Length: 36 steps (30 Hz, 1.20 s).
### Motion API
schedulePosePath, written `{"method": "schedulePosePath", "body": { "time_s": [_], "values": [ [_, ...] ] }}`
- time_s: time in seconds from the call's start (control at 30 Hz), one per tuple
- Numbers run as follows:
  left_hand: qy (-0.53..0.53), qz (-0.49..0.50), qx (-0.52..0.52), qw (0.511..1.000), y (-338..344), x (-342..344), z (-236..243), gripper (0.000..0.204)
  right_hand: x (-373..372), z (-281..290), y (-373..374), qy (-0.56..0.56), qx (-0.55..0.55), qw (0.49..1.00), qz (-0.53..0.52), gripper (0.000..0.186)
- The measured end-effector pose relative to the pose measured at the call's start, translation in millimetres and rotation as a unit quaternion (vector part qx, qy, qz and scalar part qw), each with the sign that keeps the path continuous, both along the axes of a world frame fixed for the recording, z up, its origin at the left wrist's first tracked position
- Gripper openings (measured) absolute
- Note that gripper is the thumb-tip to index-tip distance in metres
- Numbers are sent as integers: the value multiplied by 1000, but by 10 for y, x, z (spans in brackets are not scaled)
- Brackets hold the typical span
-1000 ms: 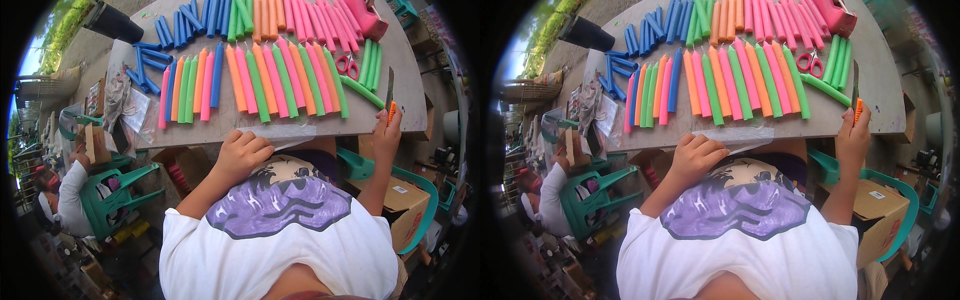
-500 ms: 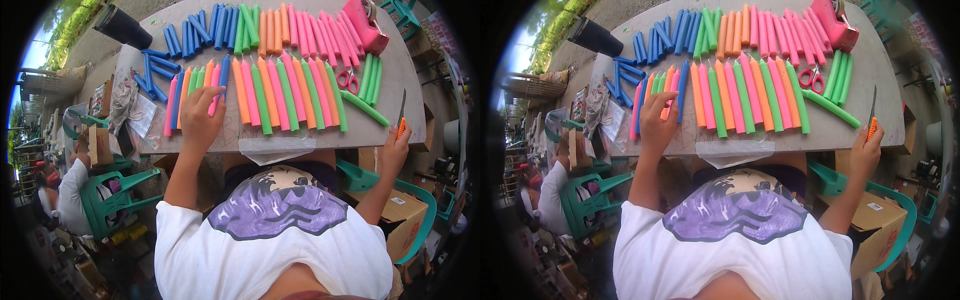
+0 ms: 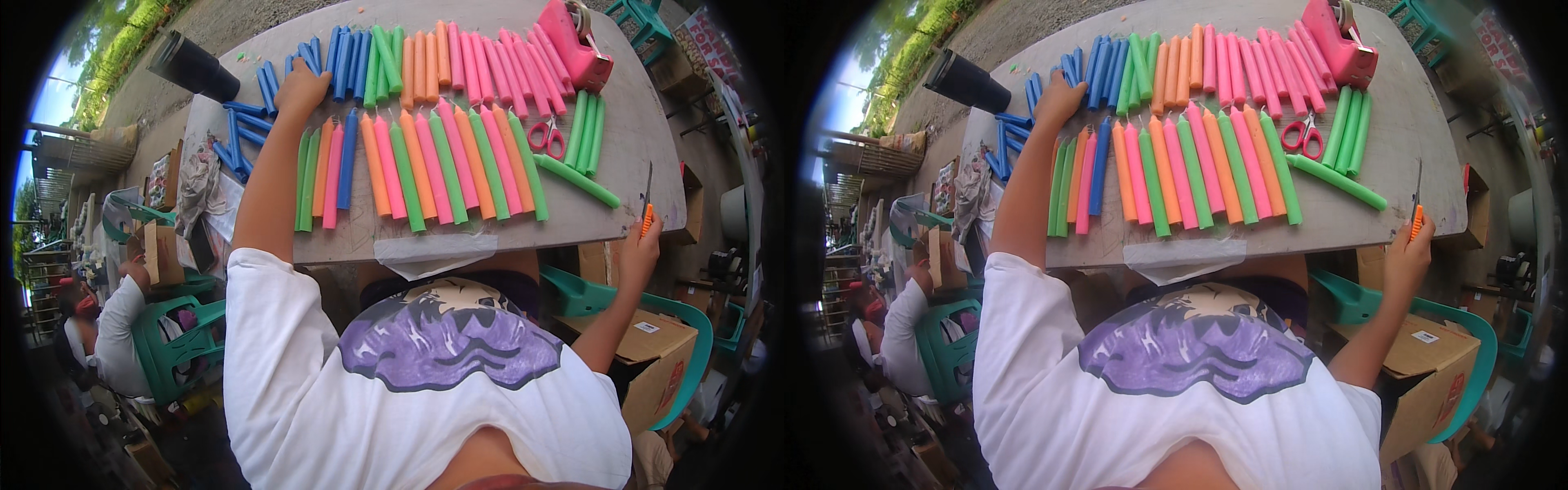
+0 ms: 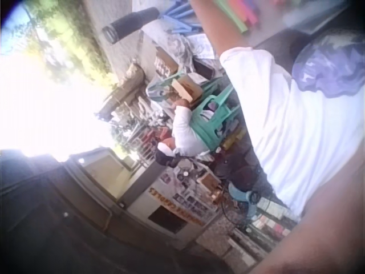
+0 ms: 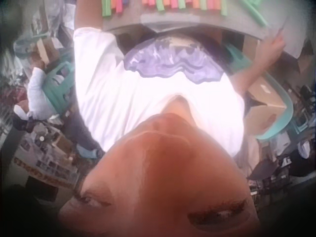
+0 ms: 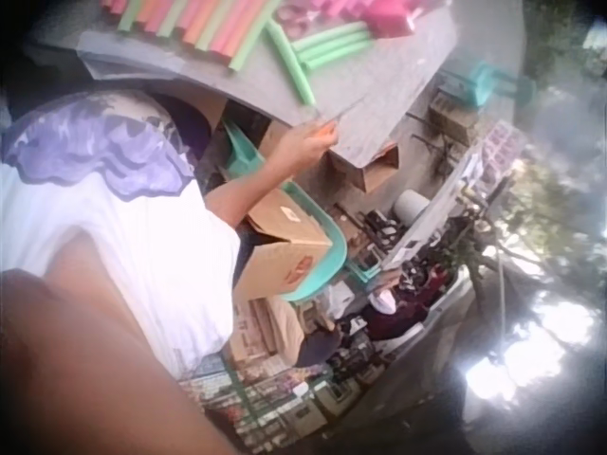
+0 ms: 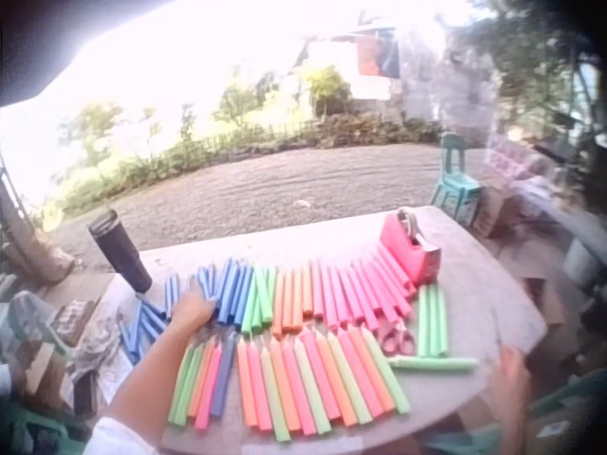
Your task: The person arranges colorful cylindrical candles on a table, then uses an orange utility knife to cut the candles into shorter pieces. The person repeatedly picks up candles, positions them, and slices them, placing the cut pieces back on the table.
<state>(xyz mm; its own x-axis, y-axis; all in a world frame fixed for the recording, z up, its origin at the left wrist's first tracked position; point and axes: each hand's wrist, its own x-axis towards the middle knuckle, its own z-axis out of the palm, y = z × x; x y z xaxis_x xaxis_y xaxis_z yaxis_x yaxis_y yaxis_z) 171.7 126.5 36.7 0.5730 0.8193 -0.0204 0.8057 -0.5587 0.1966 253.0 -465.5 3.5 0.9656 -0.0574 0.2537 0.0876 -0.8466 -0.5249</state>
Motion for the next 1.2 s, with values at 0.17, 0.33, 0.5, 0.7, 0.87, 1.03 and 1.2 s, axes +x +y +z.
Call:
{"method": "schedulePosePath", "body": {
  "time_s": [0.17,0.33,0.5,0.7,0.87,1.03,1.2],
  "values": [
    [-60,19,111,992,13,-331,41,59,-21,-52,-117,9,2,1000,-7,37],
    [142,150,192,959,240,-1111,226,55,11,-45,-74,4,-5,1000,-9,36],
    [199,113,234,945,554,-1661,27,54,5,5,51,-2,-3,1000,5,36],
    [-149,-35,123,981,-946,-1400,331,38,-21,-40,14,-11,2,1000,-7,37],
    [-119,-129,58,983,-1933,-1261,111,36,-37,-11,102,9,0,1000,6,38],
    [-167,-163,139,962,-1982,-1284,-208,42,-12,-10,163,15,5,1000,15,38],
    [-174,-176,-27,968,-1856,-1405,-173,47,-35,-40,218,22,0,1000,12,37]
  ]
}}
